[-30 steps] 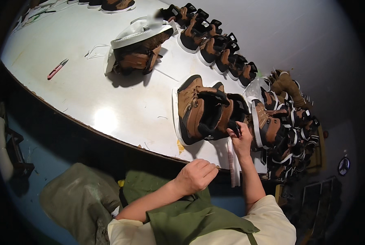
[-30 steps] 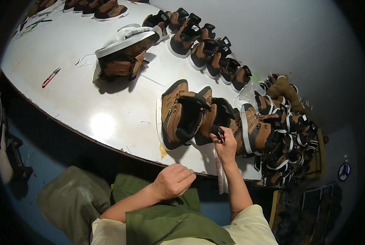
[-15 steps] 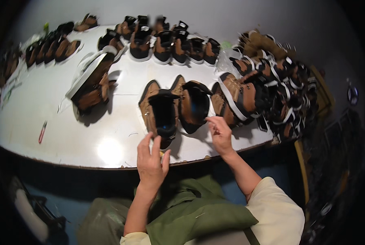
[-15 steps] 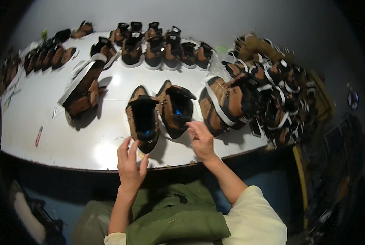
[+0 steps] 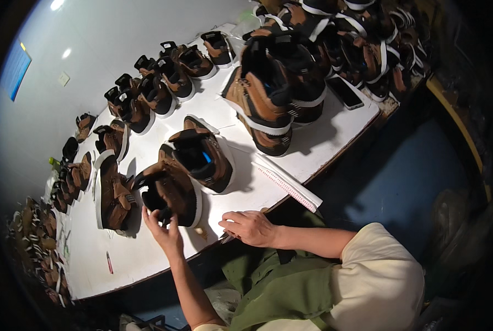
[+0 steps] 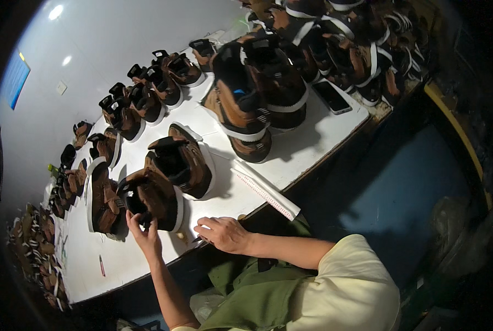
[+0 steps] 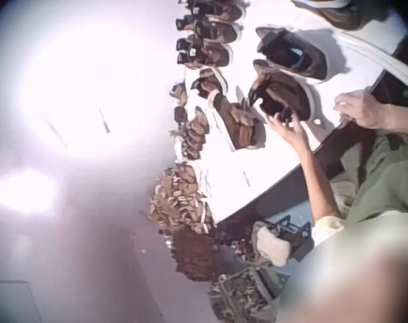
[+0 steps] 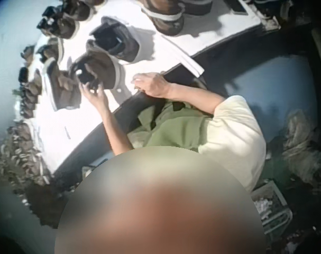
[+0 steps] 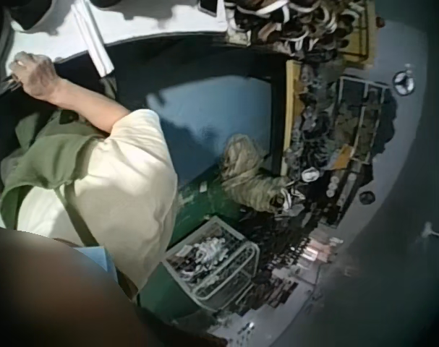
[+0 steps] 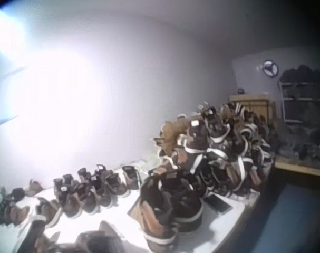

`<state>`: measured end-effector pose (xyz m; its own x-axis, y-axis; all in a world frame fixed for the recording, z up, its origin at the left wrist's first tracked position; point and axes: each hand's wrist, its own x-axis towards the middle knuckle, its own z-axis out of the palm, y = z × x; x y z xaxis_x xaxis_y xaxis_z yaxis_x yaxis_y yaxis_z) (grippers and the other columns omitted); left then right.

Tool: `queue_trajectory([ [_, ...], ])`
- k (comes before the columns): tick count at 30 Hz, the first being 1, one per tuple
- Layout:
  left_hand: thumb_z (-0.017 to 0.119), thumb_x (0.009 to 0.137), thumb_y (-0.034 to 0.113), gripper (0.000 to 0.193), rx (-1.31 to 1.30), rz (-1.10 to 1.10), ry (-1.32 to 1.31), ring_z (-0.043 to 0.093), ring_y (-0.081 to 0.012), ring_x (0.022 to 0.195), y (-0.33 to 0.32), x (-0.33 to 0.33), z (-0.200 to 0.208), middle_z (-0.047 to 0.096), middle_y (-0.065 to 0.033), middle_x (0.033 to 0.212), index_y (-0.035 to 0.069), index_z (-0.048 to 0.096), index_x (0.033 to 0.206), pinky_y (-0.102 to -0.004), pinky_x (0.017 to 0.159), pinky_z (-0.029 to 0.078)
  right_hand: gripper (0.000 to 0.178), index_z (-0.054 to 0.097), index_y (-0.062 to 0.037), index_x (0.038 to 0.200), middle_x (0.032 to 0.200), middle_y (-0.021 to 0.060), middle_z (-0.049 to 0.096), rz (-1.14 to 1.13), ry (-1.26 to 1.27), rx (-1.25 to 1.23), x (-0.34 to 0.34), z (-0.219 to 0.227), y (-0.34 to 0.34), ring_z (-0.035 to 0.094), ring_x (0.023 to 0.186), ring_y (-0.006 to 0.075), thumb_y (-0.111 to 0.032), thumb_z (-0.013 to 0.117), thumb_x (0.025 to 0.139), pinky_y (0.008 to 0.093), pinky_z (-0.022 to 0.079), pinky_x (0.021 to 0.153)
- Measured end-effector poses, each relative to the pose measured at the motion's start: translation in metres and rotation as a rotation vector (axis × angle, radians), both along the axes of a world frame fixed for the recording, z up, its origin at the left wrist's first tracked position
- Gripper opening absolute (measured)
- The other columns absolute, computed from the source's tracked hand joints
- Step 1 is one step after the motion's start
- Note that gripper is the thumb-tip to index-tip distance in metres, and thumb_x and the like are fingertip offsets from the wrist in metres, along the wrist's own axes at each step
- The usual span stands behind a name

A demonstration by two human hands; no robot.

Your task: The person assembles hiking boots by hand, attaching white midsole pieces to the uppers and securing them with a small tool. They handle multiple boots one at a time, rotating each to fit the sole and pressing it into place.

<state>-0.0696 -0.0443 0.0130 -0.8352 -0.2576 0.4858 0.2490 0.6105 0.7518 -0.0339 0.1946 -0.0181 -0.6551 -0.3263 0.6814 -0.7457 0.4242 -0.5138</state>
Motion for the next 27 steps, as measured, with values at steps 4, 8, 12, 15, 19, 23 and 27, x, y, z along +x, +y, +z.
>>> queue_trajectory([
  [4, 0.065, 0.082, -0.005, 0.036, 0.087, -0.008, -0.013, 0.048, -0.0205, 0.115, -0.015, -0.017, -0.006, 0.028, -0.0144, 0.151, -0.001, 0.048, 0.114, -0.0273, 0.092, 0.045, 0.020, 0.062, -0.0061, 0.103, 0.106, 0.0085, 0.058, -0.060, -0.052, -0.031, -0.003, -0.019, 0.008, 0.065, 0.082, 0.0264, -0.013, 0.066, 0.084, 0.0369, 0.056, 0.064],
  [8, 0.064, 0.082, -0.006, 0.042, 0.159, -0.033, 0.020, 0.049, -0.0160, 0.107, -0.015, -0.017, -0.012, 0.031, -0.0102, 0.149, 0.000, 0.046, 0.119, -0.0250, 0.089, 0.044, 0.024, 0.064, -0.0084, 0.106, 0.108, 0.0073, 0.059, -0.050, -0.143, -0.039, 0.000, -0.027, 0.013, 0.065, 0.087, 0.0258, -0.015, 0.068, 0.083, 0.0385, 0.056, 0.070],
  [12, 0.065, 0.080, -0.009, 0.043, 0.291, -0.049, -0.004, 0.049, -0.0135, 0.102, -0.020, -0.011, -0.010, 0.033, -0.0079, 0.147, 0.001, 0.047, 0.119, -0.0238, 0.087, 0.043, 0.025, 0.064, -0.0093, 0.107, 0.110, 0.0074, 0.058, -0.042, -0.155, -0.044, -0.005, -0.039, 0.010, 0.065, 0.086, 0.0267, -0.016, 0.067, 0.084, 0.0381, 0.055, 0.072],
  [15, 0.062, 0.078, -0.011, 0.039, 0.274, -0.057, -0.047, 0.049, -0.0127, 0.102, -0.027, -0.001, 0.006, 0.032, -0.0087, 0.148, 0.001, 0.048, 0.112, -0.0236, 0.088, 0.043, 0.025, 0.061, -0.0073, 0.109, 0.113, 0.0110, 0.056, -0.020, -0.136, -0.145, -0.014, -0.031, 0.005, 0.066, 0.089, 0.0300, -0.013, 0.066, 0.085, 0.0390, 0.057, 0.070],
  [19, 0.062, 0.076, -0.011, 0.036, 0.156, -0.101, -0.047, 0.049, -0.0184, 0.111, -0.029, 0.001, 0.021, 0.029, -0.0121, 0.150, 0.004, 0.048, 0.106, -0.0285, 0.089, 0.046, 0.040, 0.060, -0.0054, 0.122, 0.125, 0.0159, 0.054, -0.111, 0.095, -0.237, -0.033, 0.022, 0.000, 0.068, 0.087, 0.0258, -0.009, 0.070, 0.084, 0.0301, 0.057, 0.066],
  [23, 0.064, 0.076, -0.007, 0.035, 0.024, -0.110, -0.008, 0.042, -0.0260, 0.128, -0.027, 0.005, 0.016, 0.029, -0.0164, 0.151, 0.005, 0.048, 0.106, -0.0304, 0.094, 0.045, 0.058, 0.048, -0.0076, 0.137, 0.136, 0.0188, 0.048, -0.237, 0.033, 0.026, -0.063, 0.039, -0.008, 0.069, 0.090, 0.0287, -0.011, 0.068, 0.083, 0.0341, 0.058, 0.063],
  [27, 0.063, 0.078, -0.005, 0.035, 0.048, -0.052, 0.036, 0.046, -0.0214, 0.122, -0.037, 0.015, 0.007, 0.030, -0.0152, 0.150, 0.004, 0.048, 0.108, -0.0264, 0.089, 0.046, 0.038, 0.052, -0.0059, 0.121, 0.116, 0.0123, 0.054, -0.261, -0.028, 0.140, -0.087, 0.039, -0.006, 0.067, 0.077, 0.0304, -0.003, 0.058, 0.083, 0.0400, 0.056, 0.063],
])
